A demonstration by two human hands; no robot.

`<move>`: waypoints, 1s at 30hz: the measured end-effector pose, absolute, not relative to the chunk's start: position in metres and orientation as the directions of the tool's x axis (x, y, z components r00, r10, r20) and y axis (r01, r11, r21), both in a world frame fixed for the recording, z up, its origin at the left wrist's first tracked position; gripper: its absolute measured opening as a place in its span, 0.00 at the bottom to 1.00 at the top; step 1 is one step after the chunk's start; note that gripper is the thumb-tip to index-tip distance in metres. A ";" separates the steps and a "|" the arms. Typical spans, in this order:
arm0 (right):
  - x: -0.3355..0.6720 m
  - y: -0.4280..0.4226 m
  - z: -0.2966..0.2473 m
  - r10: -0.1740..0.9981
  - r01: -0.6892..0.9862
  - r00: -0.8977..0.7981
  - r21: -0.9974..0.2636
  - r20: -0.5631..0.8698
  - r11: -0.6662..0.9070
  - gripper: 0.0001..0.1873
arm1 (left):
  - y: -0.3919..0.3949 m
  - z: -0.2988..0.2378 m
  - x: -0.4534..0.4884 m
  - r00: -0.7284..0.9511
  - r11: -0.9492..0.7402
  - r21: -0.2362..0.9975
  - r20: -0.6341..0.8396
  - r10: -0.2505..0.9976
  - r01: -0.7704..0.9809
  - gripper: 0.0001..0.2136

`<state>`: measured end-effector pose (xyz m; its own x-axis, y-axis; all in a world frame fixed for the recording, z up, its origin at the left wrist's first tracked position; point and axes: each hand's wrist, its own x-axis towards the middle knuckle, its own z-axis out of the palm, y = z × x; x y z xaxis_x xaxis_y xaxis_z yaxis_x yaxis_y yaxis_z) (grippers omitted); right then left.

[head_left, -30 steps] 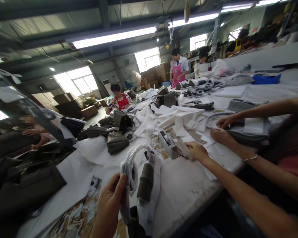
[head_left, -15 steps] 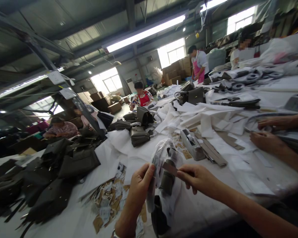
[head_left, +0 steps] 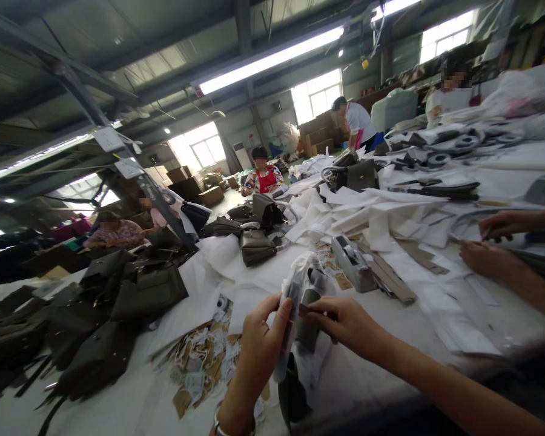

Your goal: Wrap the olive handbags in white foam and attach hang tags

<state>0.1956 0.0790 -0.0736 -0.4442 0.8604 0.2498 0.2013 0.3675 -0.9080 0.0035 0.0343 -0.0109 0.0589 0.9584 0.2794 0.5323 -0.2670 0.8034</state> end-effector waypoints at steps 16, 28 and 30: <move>0.181 0.065 -0.051 0.748 -0.349 -0.664 -0.895 0.027 -0.277 0.25 | 0.030 -0.003 0.003 0.140 -0.330 0.668 0.323 0.936 0.667 0.15; 0.165 0.054 -0.043 0.867 -0.340 -0.498 -0.913 -0.028 -0.225 0.20 | 0.029 -0.029 0.007 -0.162 -0.306 0.823 0.425 0.891 0.479 0.25; 0.165 0.054 -0.040 0.858 -0.348 -0.514 -0.909 -0.021 -0.231 0.20 | 0.032 -0.036 0.008 -0.236 -0.244 0.922 0.319 0.918 0.299 0.36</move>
